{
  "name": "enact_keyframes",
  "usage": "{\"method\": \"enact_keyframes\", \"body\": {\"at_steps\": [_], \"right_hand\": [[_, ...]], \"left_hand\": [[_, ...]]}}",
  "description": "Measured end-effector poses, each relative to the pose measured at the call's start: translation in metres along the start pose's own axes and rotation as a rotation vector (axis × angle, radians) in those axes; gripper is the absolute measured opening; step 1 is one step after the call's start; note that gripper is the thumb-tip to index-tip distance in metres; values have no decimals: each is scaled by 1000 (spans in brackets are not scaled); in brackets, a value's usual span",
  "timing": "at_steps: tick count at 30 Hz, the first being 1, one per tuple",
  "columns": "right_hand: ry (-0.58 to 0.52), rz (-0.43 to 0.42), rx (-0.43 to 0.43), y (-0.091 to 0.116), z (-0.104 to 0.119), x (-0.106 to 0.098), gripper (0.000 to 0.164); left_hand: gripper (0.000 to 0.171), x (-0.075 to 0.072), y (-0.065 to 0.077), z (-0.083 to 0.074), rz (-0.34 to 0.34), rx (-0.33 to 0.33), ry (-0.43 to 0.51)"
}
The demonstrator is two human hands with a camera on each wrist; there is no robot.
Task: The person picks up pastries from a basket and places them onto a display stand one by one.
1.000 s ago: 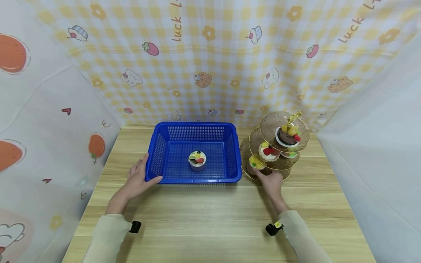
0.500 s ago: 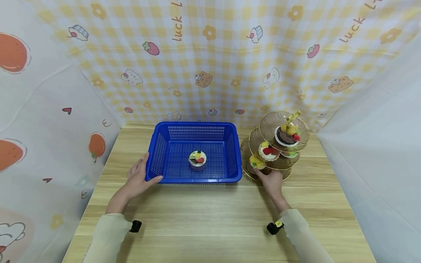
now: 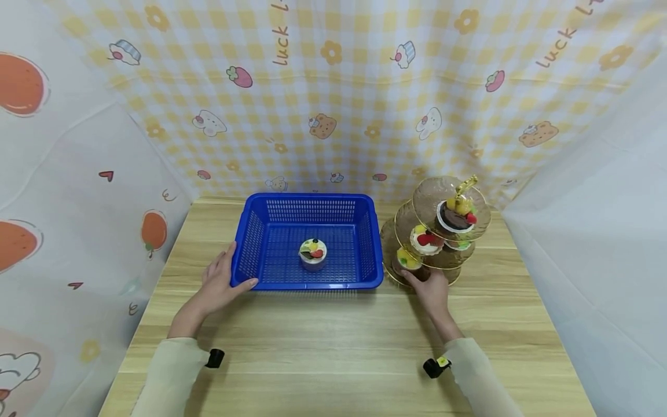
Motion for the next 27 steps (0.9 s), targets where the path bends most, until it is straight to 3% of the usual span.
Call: {"method": "enact_keyframes", "body": {"at_steps": [9, 19, 22, 27], "right_hand": [[-24, 15, 24, 10, 2, -12, 54], [-70, -10, 52, 40, 9, -30, 62], [-81, -39, 4, 47, 18, -32, 59], [-124, -90, -197, 46, 44, -32, 51]], "left_hand": [[113, 0, -1, 0, 3, 4, -1], [112, 1, -1, 1, -2, 6, -4], [112, 0, 0, 0, -2, 6, -4], [112, 0, 0, -1, -1, 5, -4]]}}
Point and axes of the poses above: each hand's wrist, its own y-axis away from the middle knuckle, its own x-axis out of the palm, z = x × y, the point moved 1 cm from there along -y, towards the middle knuckle, and after that the axes turned 2 degrees about -z, right-handed, at the moved point
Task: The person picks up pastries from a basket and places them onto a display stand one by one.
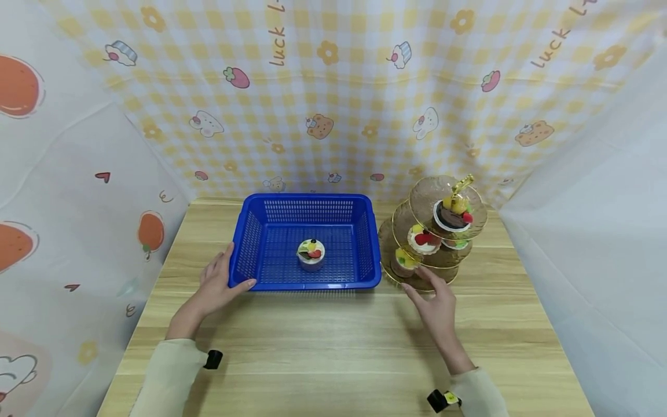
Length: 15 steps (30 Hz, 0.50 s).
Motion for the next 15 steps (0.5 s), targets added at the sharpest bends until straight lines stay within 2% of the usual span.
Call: {"method": "enact_keyframes", "body": {"at_steps": [4, 8, 11, 15], "right_hand": [[-53, 54, -128, -12, 23, 9, 49], [-96, 190, -152, -25, 43, 24, 50], [-75, 301, -175, -35, 57, 36, 54], [-6, 414, -247, -53, 75, 52, 59]], "left_hand": [[112, 0, 1, 0, -3, 2, -1], [112, 1, 1, 0, -6, 5, -1], [112, 1, 1, 0, -4, 7, 0], [112, 0, 1, 0, -2, 11, 4]]}}
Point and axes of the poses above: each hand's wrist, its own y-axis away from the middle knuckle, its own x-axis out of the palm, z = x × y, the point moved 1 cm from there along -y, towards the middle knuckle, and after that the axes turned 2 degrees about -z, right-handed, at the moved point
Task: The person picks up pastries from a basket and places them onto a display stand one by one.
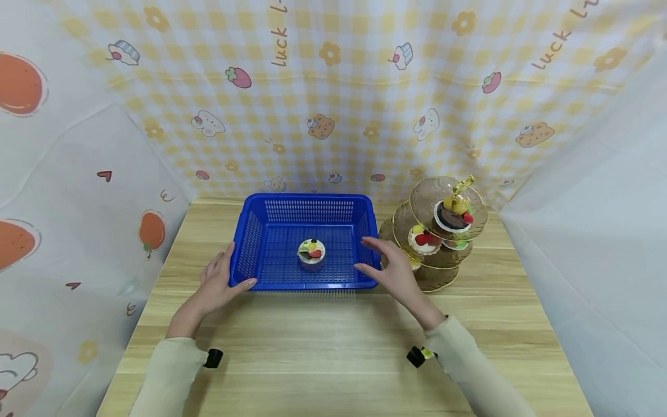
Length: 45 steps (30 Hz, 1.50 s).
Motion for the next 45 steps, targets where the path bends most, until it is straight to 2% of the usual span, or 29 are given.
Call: {"method": "enact_keyframes", "body": {"at_steps": [5, 12, 24, 36, 40, 45], "right_hand": [[95, 147, -67, -31, 7, 10, 65], [167, 364, -120, -67, 7, 31, 76], [257, 731, -151, -98, 8, 70, 87], [353, 972, -148, -126, 7, 88, 88], [353, 1030, -150, -133, 6, 93, 88], [302, 1068, -123, -139, 0, 98, 89]], "left_hand": [[111, -1, 0, 0, -1, 2, -2], [112, -3, 1, -2, 4, -6, 5], [112, 0, 2, 1, 3, -7, 9], [112, -2, 2, -2, 5, -5, 8], [111, -2, 1, -2, 0, 1, 6], [111, -1, 2, -2, -6, 3, 7]]}}
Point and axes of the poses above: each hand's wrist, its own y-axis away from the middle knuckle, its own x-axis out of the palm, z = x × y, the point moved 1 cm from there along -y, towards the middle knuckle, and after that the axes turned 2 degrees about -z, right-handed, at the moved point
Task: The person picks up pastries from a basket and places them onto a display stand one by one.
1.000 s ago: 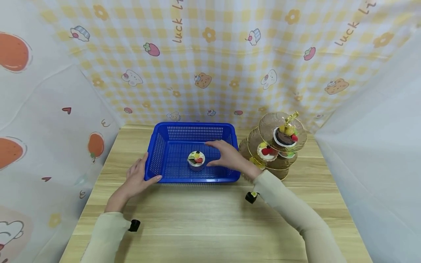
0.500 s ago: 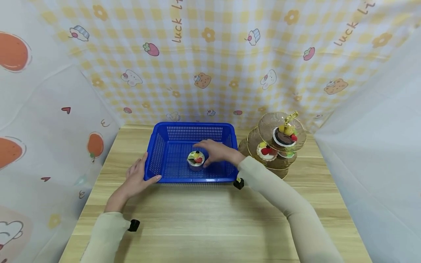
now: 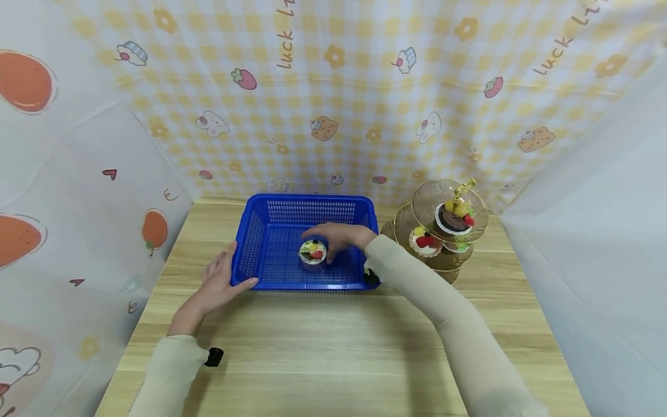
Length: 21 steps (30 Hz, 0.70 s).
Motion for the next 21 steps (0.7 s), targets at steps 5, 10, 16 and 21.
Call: {"method": "enact_keyframes", "body": {"at_steps": [5, 10, 16, 21], "right_hand": [[-78, 28, -20, -5, -6, 0, 86], [-93, 31, -28, -9, -10, 1, 79], [-58, 27, -15, -13, -12, 4, 69], [-87, 2, -26, -16, -13, 6, 66]], "left_hand": [[111, 0, 0, 1, 3, -5, -12], [111, -1, 0, -1, -5, -1, -12], [112, 1, 0, 0, 1, -7, -18], [112, 2, 0, 1, 0, -9, -17]]}}
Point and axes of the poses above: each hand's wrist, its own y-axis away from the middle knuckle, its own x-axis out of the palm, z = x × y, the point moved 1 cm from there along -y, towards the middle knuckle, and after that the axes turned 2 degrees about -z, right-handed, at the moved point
